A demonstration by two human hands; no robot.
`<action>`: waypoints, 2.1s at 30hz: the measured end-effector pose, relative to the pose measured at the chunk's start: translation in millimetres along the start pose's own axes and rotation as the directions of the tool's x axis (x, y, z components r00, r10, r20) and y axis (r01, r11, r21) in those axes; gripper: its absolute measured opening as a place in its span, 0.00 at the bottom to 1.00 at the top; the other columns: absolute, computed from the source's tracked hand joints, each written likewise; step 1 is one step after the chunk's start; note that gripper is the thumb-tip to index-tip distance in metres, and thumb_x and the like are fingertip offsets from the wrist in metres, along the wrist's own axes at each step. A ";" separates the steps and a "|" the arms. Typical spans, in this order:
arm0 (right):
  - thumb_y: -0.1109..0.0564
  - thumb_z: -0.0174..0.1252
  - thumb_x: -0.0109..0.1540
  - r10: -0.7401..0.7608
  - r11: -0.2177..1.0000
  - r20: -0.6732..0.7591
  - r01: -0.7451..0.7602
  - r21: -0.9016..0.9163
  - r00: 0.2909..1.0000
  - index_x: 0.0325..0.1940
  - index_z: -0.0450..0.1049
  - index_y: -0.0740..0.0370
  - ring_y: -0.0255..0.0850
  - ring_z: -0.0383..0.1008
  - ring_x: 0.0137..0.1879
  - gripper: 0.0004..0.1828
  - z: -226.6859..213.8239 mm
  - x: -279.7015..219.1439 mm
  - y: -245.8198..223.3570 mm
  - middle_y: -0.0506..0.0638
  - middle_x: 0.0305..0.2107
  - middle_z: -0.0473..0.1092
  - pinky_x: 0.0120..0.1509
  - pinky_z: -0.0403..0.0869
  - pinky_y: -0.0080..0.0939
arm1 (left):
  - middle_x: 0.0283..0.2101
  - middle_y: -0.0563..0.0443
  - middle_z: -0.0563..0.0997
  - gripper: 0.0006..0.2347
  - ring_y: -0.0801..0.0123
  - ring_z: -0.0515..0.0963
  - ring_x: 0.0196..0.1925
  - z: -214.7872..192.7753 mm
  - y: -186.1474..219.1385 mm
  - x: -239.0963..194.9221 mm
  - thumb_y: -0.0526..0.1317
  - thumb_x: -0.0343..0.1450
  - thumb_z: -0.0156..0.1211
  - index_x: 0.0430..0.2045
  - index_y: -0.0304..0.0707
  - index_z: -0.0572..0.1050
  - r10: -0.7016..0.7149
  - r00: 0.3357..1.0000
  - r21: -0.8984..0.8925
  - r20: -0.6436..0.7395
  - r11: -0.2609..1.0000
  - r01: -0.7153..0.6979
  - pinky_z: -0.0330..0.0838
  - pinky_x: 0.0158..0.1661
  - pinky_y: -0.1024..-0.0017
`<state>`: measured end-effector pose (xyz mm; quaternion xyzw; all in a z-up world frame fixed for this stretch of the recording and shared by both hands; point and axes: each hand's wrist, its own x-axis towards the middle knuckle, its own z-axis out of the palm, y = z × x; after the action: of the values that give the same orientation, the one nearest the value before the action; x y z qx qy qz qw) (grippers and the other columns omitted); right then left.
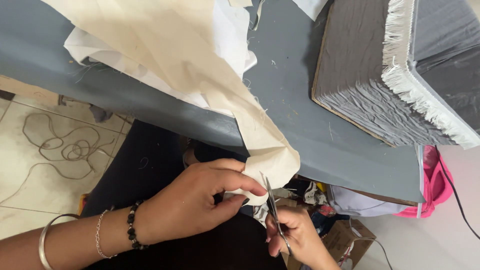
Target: Cutting out a long, wavy strip of white fabric using scissors on a work table.
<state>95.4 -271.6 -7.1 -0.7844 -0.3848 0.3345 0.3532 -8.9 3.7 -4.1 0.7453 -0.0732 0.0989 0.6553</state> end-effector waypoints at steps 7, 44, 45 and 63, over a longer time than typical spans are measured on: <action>0.43 0.74 0.54 0.001 1.000 0.076 -0.003 0.024 0.997 0.18 0.61 0.51 0.31 0.56 0.23 0.27 -9.3 -1.1 4.6 0.38 0.14 0.64 0.27 0.57 0.34 | 0.37 0.61 0.82 0.13 0.76 0.80 0.30 -4.7 4.8 -2.5 0.33 0.68 0.55 0.41 0.50 0.83 -0.039 0.999 0.006 0.035 0.999 0.039 0.72 0.33 0.78; 0.32 0.69 0.53 -0.140 0.932 0.268 0.218 -0.289 0.953 0.20 0.63 0.52 0.38 0.57 0.21 0.29 -51.7 15.3 0.2 0.41 0.14 0.56 0.27 0.57 0.37 | 0.41 0.59 0.84 0.15 0.71 0.84 0.35 -10.0 6.7 -15.0 0.32 0.68 0.57 0.47 0.49 0.82 -0.046 0.984 0.018 0.174 0.999 0.043 0.74 0.38 0.76; 0.33 0.69 0.53 -0.142 0.934 0.271 0.219 -0.283 0.952 0.19 0.63 0.51 0.38 0.56 0.21 0.28 -51.9 15.3 -0.7 0.41 0.14 0.56 0.27 0.57 0.37 | 0.39 0.59 0.83 0.15 0.71 0.82 0.33 -9.9 6.3 -14.9 0.32 0.68 0.57 0.47 0.49 0.82 -0.040 0.984 0.020 0.174 0.999 0.037 0.73 0.38 0.75; 0.36 0.71 0.54 -0.117 0.969 0.259 0.167 -0.180 0.959 0.19 0.63 0.53 0.36 0.54 0.21 0.28 -46.6 10.6 0.6 0.41 0.14 0.56 0.26 0.56 0.36 | 0.31 0.61 0.78 0.12 0.79 0.79 0.33 -6.9 0.5 -14.5 0.39 0.70 0.68 0.37 0.47 0.67 -0.166 0.981 -0.159 0.104 0.970 0.181 0.75 0.38 0.78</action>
<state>137.9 -276.8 14.2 -0.7384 -0.5128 0.3626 0.2454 -23.4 10.2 -6.3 0.6946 -0.0450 0.0011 0.7180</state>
